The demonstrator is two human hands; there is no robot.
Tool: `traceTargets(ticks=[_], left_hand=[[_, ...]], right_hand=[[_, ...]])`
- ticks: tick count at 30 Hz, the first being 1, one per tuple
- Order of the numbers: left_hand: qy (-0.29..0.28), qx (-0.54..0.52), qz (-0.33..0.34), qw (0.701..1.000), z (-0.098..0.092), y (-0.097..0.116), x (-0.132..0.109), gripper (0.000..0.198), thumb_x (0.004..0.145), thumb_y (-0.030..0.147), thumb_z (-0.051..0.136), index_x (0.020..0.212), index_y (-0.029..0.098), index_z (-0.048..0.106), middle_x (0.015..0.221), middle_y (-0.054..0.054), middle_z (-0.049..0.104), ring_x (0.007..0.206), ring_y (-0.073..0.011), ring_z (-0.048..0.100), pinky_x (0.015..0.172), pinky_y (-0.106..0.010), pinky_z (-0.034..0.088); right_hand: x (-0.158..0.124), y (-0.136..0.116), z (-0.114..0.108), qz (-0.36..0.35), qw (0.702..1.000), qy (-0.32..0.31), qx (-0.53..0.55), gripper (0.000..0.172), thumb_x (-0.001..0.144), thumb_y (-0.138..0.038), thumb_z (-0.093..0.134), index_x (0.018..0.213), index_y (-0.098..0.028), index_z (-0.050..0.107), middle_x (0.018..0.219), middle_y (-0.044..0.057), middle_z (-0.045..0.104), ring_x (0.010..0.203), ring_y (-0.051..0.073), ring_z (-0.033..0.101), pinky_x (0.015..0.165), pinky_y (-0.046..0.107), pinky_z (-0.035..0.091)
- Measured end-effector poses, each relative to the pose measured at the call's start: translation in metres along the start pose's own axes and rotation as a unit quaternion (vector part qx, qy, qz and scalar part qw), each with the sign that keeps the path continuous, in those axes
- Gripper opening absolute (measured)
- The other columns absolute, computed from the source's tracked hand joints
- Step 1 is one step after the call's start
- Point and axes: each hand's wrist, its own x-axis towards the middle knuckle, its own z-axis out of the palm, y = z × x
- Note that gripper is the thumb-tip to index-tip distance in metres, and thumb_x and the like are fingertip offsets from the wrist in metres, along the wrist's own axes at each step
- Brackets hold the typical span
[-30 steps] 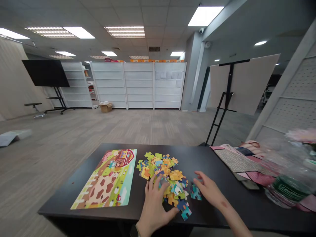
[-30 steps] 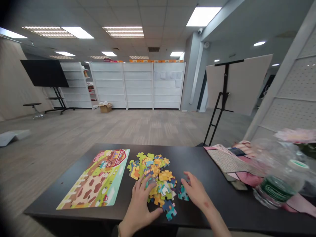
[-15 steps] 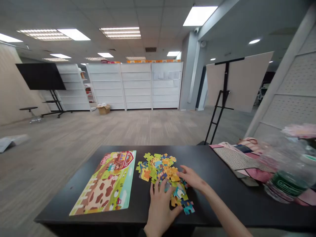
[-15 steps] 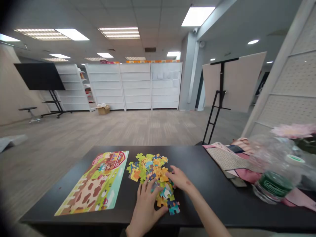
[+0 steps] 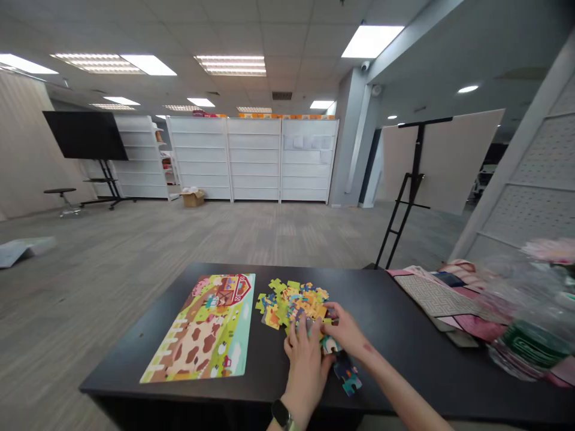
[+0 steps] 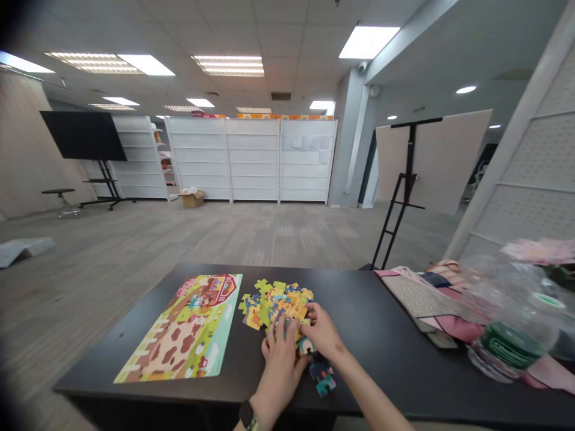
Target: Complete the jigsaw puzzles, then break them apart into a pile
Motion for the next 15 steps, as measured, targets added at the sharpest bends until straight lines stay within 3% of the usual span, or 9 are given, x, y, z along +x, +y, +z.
traceTargets(ticks=[5,9,11,15], left_hand=[[-0.011,-0.095,-0.017,0.995,-0.004,0.019,0.01,0.074,0.077,0.012,0.058,0.147,0.027,0.04,0.161,-0.01,0.026,0.148,-0.0377,0.017,0.111,-0.055,0.03],[0.037,-0.148,0.037,0.988,-0.01,0.029,0.017,0.076,0.071,0.002,0.052,0.143,0.025,0.043,0.159,-0.008,0.029,0.147,-0.0299,0.022,0.119,-0.05,0.022],[0.064,-0.161,0.066,0.983,-0.019,0.03,0.022,0.076,0.071,0.001,0.053,0.142,0.026,0.045,0.156,-0.008,0.032,0.145,-0.0288,0.025,0.121,-0.049,0.019],[0.088,-0.171,0.099,0.976,-0.044,0.021,0.043,0.075,0.071,0.005,0.058,0.142,0.024,0.045,0.152,-0.009,0.038,0.143,-0.029,0.031,0.12,-0.047,0.024]], right_hand=[[-0.007,-0.013,-0.001,-0.032,0.998,0.06,-0.001,0.043,0.069,-0.035,0.057,0.11,-0.019,0.056,0.098,0.007,0.069,0.09,0.023,0.069,0.079,0.034,0.055],[-0.013,-0.031,-0.009,-0.07,0.993,0.091,-0.026,0.042,0.073,-0.035,0.057,0.113,-0.021,0.056,0.105,0.008,0.068,0.095,0.024,0.068,0.084,0.035,0.052],[-0.012,-0.042,-0.013,-0.087,0.99,0.102,-0.037,0.041,0.076,-0.036,0.057,0.115,-0.021,0.056,0.107,0.007,0.068,0.093,0.023,0.068,0.085,0.035,0.051],[0.005,-0.06,-0.011,-0.112,0.986,0.114,-0.046,0.04,0.08,-0.038,0.056,0.116,-0.021,0.055,0.102,0.006,0.07,0.088,0.022,0.068,0.081,0.034,0.051]])
